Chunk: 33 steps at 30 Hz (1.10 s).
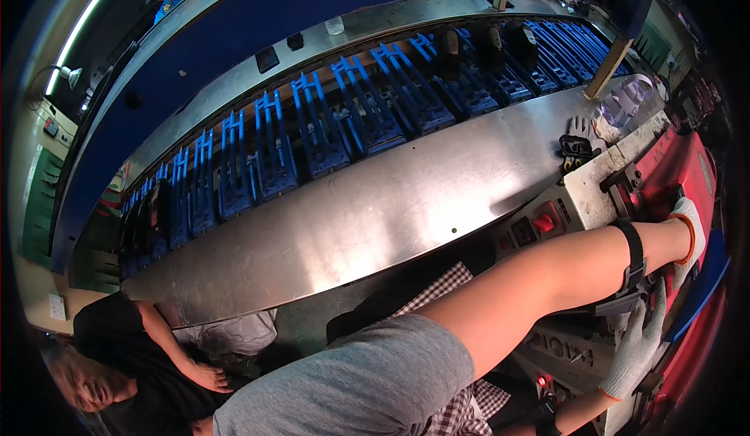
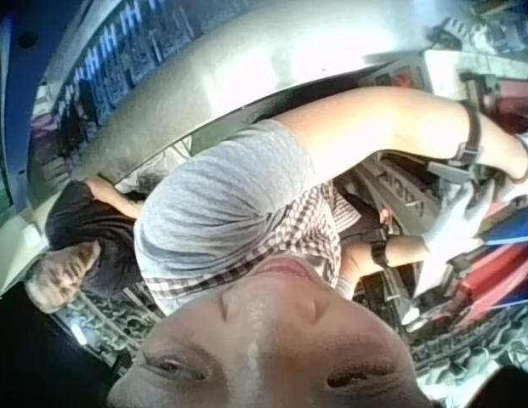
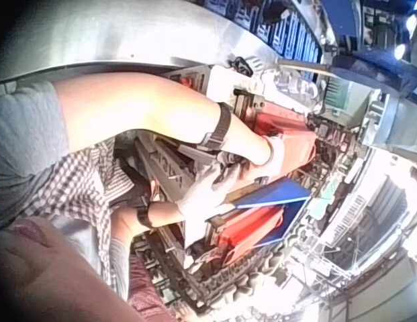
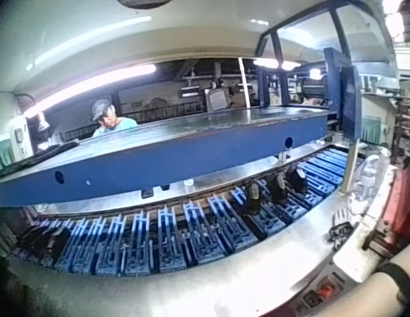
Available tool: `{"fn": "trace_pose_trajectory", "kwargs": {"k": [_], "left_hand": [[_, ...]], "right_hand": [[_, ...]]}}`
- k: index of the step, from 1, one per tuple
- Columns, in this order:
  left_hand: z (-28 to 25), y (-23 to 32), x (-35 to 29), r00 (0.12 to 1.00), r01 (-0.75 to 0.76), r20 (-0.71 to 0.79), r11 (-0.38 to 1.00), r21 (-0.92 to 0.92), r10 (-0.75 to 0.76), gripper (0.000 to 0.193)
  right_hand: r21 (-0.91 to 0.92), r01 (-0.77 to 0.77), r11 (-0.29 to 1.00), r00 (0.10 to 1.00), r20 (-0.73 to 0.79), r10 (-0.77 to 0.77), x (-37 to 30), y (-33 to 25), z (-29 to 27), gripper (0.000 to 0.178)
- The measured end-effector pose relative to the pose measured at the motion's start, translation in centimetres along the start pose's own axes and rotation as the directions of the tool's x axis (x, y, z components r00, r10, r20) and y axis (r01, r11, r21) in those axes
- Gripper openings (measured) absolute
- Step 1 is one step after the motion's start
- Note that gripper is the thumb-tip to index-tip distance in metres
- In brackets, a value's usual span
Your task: Operator uses specialized machinery to apply pressure and finish the soles of black leather shoes on a factory production line.
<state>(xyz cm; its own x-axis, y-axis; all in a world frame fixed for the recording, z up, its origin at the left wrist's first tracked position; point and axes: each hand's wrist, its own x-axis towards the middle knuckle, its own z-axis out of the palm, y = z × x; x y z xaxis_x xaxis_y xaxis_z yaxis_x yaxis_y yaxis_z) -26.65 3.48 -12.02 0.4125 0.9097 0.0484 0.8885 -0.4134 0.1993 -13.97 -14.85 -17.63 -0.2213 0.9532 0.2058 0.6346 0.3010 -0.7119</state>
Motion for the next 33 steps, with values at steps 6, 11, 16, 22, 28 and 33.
{"fn": "trace_pose_trajectory", "kwargs": {"k": [6, 11, 16, 22, 28, 33], "left_hand": [[-0.3, -0.1, -0.6, 1.0, 0.002, 0.0, 1.0, 0.014, -0.002, 0.091], [-0.4, 0.0, -0.6, 1.0, 0.005, 0.003, 1.0, 0.008, -0.005, 0.091], [-0.6, -0.1, -1.1, 1.0, 0.022, -0.004, 1.0, 0.004, -0.022, 0.093], [-1.2, 0.2, -2.5, 0.999, 0.025, -0.036, 1.0, 0.01, -0.025, 0.093], [-1.4, -0.1, -2.2, 1.0, 0.014, -0.001, 1.0, -0.02, -0.014, 0.093], [-1.0, -0.2, -1.8, 0.999, 0.029, -0.029, 0.999, -0.012, -0.03, 0.092]], "right_hand": [[0.017, 0.016, 1.0, 1.0, -0.005, -0.016, 0.0, 0.1, 0.1, 0.05], [-0.015, 0.057, 0.998, 0.998, -0.029, -0.058, -0.2, -0.1, 0.2, 0.049], [-0.028, -0.002, 1.0, 1.0, -0.02, 0.001, -0.3, -0.9, 0.1, 0.049], [0.066, -0.065, 0.996, 0.997, 0.042, 0.063, -0.5, -1.6, -0.5, 0.05], [0.06, -0.084, 0.995, 0.996, 0.048, 0.081, -0.6, -1.8, -0.4, 0.049], [0.003, -0.016, 1.0, 1.0, 0.026, 0.016, -0.9, -2.1, -0.3, 0.05]]}}
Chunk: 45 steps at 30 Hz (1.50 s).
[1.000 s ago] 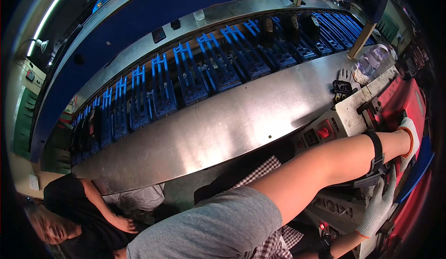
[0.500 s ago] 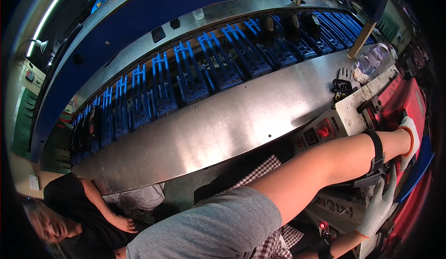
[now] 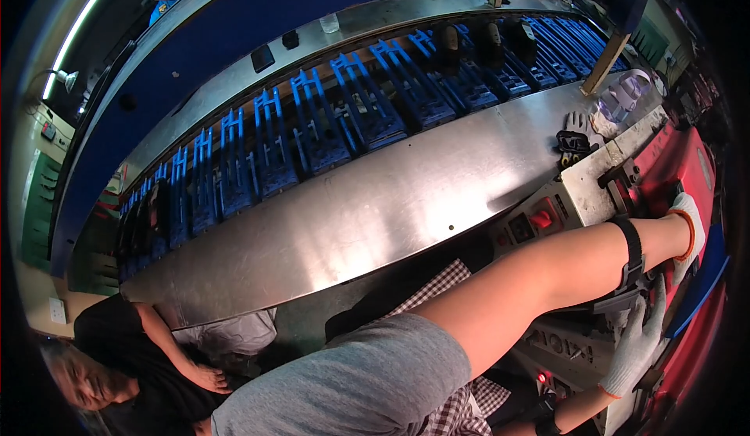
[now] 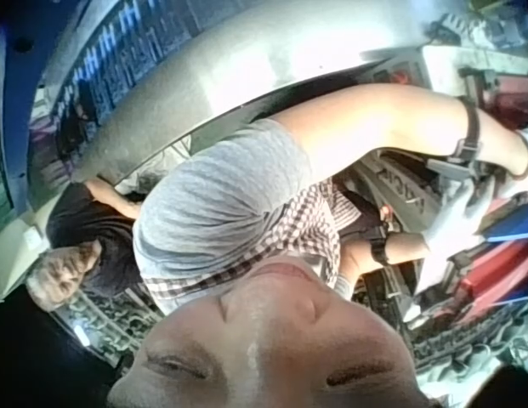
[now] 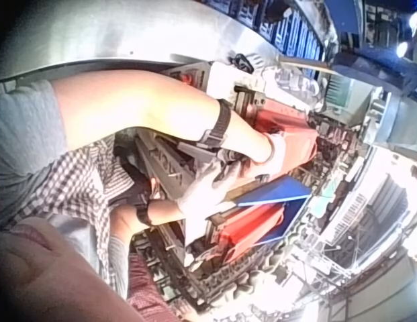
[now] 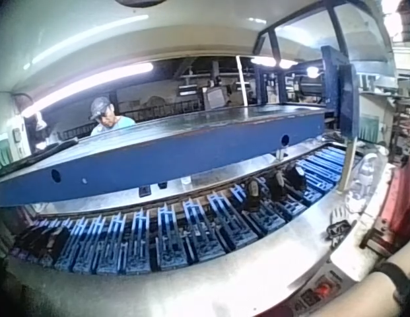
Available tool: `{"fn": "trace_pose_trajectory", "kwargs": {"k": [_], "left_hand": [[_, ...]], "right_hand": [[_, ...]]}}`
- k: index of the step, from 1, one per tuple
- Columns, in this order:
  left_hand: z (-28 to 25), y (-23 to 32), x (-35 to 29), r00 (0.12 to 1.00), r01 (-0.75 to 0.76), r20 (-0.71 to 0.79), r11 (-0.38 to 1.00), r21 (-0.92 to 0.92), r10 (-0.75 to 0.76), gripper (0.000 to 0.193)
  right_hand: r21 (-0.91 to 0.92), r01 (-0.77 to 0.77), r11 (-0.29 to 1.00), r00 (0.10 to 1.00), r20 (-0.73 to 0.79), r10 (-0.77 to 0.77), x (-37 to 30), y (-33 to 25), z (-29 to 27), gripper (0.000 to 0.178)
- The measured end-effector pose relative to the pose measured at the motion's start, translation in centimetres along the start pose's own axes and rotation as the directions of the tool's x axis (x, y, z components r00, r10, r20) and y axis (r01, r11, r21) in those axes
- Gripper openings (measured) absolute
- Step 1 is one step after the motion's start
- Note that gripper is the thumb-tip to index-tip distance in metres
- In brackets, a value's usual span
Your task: Operator uses specialized machinery to apply pressure and finish the soles of black leather shoes on a factory production line.
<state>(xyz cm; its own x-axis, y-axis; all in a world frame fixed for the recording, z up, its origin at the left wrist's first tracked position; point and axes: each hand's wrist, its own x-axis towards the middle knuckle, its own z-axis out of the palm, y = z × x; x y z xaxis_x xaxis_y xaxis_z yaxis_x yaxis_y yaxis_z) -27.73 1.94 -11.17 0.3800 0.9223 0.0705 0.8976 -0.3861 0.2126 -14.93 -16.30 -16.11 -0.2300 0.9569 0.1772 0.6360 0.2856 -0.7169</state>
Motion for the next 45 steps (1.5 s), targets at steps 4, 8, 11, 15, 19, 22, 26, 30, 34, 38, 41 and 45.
{"fn": "trace_pose_trajectory", "kwargs": {"k": [4, 8, 11, 15, 19, 22, 26, 30, 34, 38, 41, 45], "left_hand": [[0.1, 0.0, 0.5, 1.0, -0.02, 0.018, 1.0, -0.016, 0.02, 0.093], [-0.1, 0.1, 0.5, 0.999, -0.035, 0.03, 0.999, -0.006, 0.036, 0.092], [-0.3, 0.4, 0.5, 0.999, -0.037, 0.029, 0.999, -0.02, 0.037, 0.092], [-0.3, -0.1, 0.0, 0.999, -0.017, 0.045, 1.0, -0.023, 0.018, 0.092], [-0.6, 0.3, -0.7, 1.0, -0.007, 0.003, 1.0, -0.002, 0.007, 0.093], [-1.0, 0.5, -1.2, 1.0, -0.008, 0.012, 1.0, 0.002, 0.008, 0.093], [-1.1, 0.4, -1.4, 1.0, -0.002, 0.0, 1.0, 0.004, 0.002, 0.093], [-1.0, 0.3, -1.0, 1.0, -0.018, 0.009, 1.0, -0.007, 0.018, 0.093], [-0.8, 0.1, -0.4, 0.998, -0.009, 0.062, 0.999, -0.032, 0.011, 0.093], [-0.9, 0.3, -0.6, 0.999, -0.015, 0.048, 0.999, -0.045, 0.017, 0.093], [-1.2, 0.4, -1.1, 0.999, -0.019, 0.041, 0.999, -0.026, 0.02, 0.092], [-1.4, 0.4, -1.7, 1.0, -0.018, 0.008, 1.0, -0.015, 0.018, 0.091]], "right_hand": [[-0.095, 0.078, 0.992, 0.996, -0.025, -0.081, 0.5, 1.3, -0.1, 0.05], [-0.067, 0.068, 0.995, 0.997, -0.037, -0.071, 0.3, 1.2, -0.2, 0.05], [-0.033, 0.025, 0.999, 0.999, -0.039, -0.026, 0.0, 0.7, -0.3, 0.049], [-0.002, -0.078, 0.997, 0.997, -0.014, 0.078, 0.0, -0.6, -0.1, 0.049], [-0.059, 0.024, 0.998, 0.999, -0.024, -0.026, -0.1, 0.2, -0.3, 0.049], [-0.099, 0.07, 0.993, 0.997, -0.038, -0.074, -0.1, 0.3, -0.4, 0.049], [-0.086, 0.075, 0.994, 0.997, -0.029, -0.077, -0.1, 0.0, -0.3, 0.049], [-0.084, 0.077, 0.993, 0.997, -0.014, -0.079, 0.0, 0.3, -0.5, 0.049], [-0.116, 0.1, 0.988, 0.994, -0.021, -0.103, -0.2, -0.1, -0.4, 0.05], [-0.07, 0.051, 0.996, 0.998, -0.017, -0.052, -0.2, 0.1, -0.6, 0.05], [-0.102, 0.066, 0.993, 0.998, -0.015, -0.068, -0.3, -0.1, -0.7, 0.05], [-0.075, 0.026, 0.997, 1.0, -0.007, -0.027, -0.3, -0.2, -0.8, 0.05]]}}
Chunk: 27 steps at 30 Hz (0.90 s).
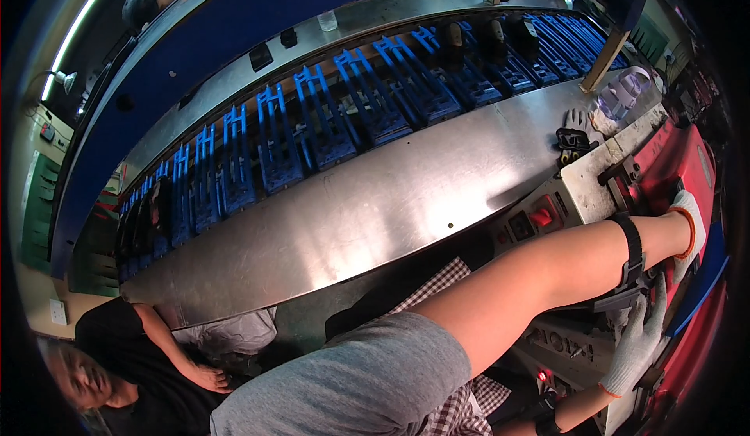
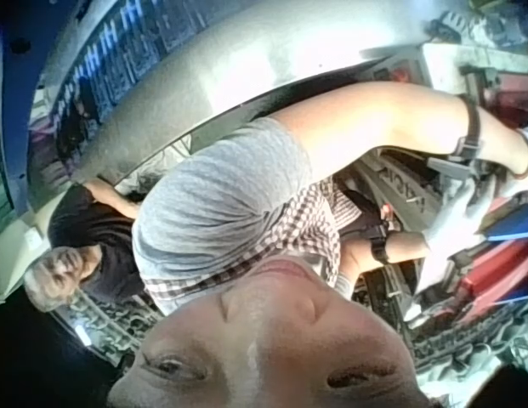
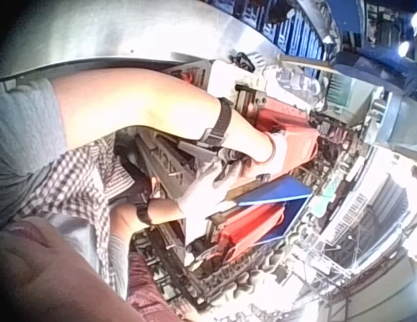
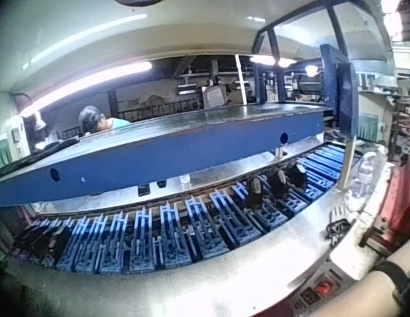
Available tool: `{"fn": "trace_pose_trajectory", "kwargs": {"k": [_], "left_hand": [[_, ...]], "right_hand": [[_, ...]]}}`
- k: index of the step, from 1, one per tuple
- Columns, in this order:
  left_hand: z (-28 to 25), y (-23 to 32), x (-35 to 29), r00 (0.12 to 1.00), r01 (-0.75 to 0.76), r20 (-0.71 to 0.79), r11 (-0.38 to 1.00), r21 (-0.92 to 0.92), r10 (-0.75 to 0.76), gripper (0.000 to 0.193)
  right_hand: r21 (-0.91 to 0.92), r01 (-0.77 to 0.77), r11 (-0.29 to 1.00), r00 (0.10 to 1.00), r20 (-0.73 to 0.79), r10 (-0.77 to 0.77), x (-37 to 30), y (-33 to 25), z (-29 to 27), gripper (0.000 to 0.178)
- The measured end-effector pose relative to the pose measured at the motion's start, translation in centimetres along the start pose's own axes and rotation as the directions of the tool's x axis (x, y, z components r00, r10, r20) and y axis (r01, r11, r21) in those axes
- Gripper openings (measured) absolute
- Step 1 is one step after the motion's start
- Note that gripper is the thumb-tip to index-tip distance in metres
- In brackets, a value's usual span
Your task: Operator uses specialized machinery to apply pressure and finish the soles of black leather shoes on a factory production line.
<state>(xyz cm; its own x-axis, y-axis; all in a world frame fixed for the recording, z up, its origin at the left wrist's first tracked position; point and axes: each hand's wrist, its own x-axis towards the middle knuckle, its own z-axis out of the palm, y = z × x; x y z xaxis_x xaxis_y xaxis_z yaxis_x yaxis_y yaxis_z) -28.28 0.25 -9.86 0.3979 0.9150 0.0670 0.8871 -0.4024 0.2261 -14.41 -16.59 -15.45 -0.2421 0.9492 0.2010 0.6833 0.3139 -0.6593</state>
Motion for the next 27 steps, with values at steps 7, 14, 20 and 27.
{"fn": "trace_pose_trajectory", "kwargs": {"k": [7, 14, 20, 27], "left_hand": [[-0.3, 0.0, -0.2, 1.0, 0.018, -0.012, 1.0, 0.007, -0.017, 0.09], [-0.5, 0.2, -1.0, 0.998, 0.012, -0.069, 0.999, 0.035, -0.009, 0.092], [-0.9, 0.2, -1.1, 0.999, 0.002, -0.037, 1.0, 0.029, -0.001, 0.09], [-0.9, 0.0, -0.9, 0.999, 0.018, -0.034, 1.0, 0.021, -0.017, 0.089]], "right_hand": [[0.032, -0.007, 0.999, 1.0, -0.018, 0.007, -0.3, -0.8, 0.2, 0.049], [0.0, 0.039, 0.999, 0.999, -0.036, -0.039, -0.3, -0.6, 0.1, 0.049], [-0.048, 0.073, 0.996, 0.996, -0.037, -0.075, -0.3, -0.2, -0.1, 0.048], [0.044, -0.023, 0.999, 0.999, -0.024, 0.024, -0.6, -1.4, 0.1, 0.048]]}}
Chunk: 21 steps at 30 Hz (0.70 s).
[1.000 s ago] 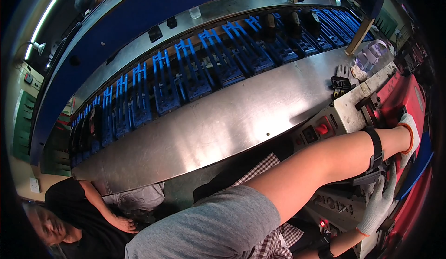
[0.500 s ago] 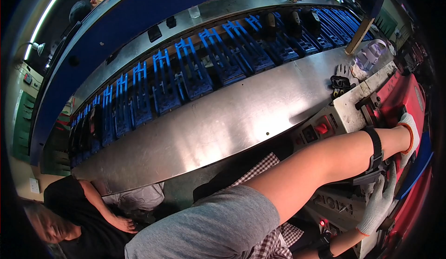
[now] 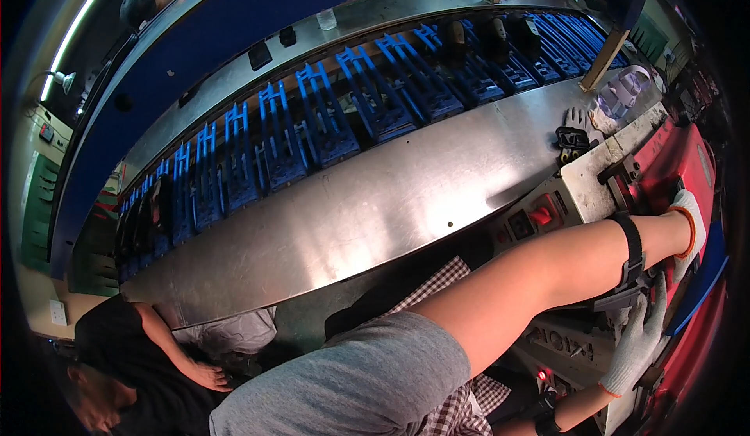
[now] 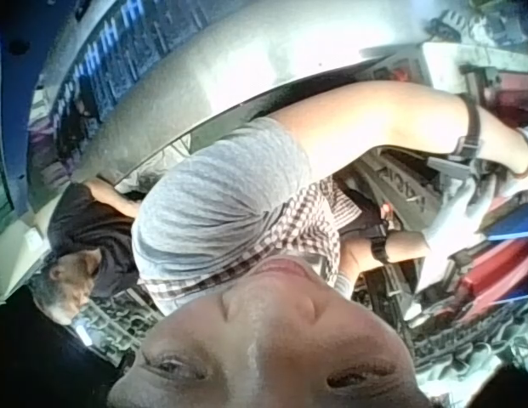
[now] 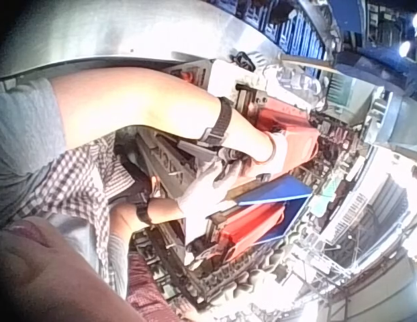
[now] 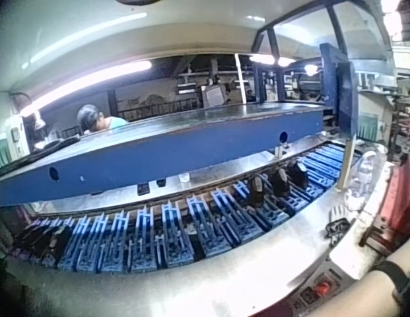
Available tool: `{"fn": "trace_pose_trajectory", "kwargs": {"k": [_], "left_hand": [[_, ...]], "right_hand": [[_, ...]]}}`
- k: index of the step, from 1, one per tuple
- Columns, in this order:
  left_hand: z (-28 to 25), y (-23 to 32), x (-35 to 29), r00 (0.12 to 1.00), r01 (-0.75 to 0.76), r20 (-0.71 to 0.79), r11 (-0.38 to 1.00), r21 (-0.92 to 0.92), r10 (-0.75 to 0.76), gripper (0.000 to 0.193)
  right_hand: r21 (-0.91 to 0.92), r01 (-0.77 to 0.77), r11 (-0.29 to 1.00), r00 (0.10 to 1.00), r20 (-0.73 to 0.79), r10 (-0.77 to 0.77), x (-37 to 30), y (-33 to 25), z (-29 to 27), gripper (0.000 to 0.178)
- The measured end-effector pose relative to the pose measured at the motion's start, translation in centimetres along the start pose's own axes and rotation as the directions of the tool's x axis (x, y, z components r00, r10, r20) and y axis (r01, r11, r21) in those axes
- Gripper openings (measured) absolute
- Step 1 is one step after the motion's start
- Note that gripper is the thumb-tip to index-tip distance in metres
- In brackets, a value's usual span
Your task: Operator uses specialized machinery to apply pressure and finish the soles of black leather shoes on a factory production line.
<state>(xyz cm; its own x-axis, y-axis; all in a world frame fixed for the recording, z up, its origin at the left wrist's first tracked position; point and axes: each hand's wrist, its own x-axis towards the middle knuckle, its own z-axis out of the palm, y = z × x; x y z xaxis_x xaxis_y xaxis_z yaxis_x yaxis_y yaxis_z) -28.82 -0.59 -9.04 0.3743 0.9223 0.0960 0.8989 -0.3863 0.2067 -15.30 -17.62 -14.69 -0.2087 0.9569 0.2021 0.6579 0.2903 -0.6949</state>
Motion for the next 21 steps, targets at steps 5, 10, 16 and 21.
{"fn": "trace_pose_trajectory", "kwargs": {"k": [5, 10, 16, 21], "left_hand": [[-0.3, 0.2, -0.3, 1.0, -0.016, 0.021, 1.0, -0.016, 0.016, 0.09], [-0.5, 0.1, -0.3, 0.999, -0.013, 0.032, 1.0, -0.006, 0.013, 0.092], [-0.7, 0.1, -0.9, 1.0, -0.006, 0.008, 1.0, 0.001, 0.006, 0.092], [-1.0, 0.2, -1.2, 1.0, -0.011, 0.0, 1.0, -0.001, 0.011, 0.091]], "right_hand": [[-0.034, 0.029, 0.999, 0.999, -0.016, -0.03, -0.2, 0.0, -0.2, 0.047], [0.043, -0.051, 0.998, 0.999, 0.019, 0.051, -0.4, -0.9, -0.3, 0.047], [-0.096, 0.007, 0.995, 1.0, 0.018, -0.005, -0.3, -1.0, -0.5, 0.048], [-0.063, 0.08, 0.995, 0.997, -0.006, -0.08, -0.3, -0.4, -0.4, 0.048]]}}
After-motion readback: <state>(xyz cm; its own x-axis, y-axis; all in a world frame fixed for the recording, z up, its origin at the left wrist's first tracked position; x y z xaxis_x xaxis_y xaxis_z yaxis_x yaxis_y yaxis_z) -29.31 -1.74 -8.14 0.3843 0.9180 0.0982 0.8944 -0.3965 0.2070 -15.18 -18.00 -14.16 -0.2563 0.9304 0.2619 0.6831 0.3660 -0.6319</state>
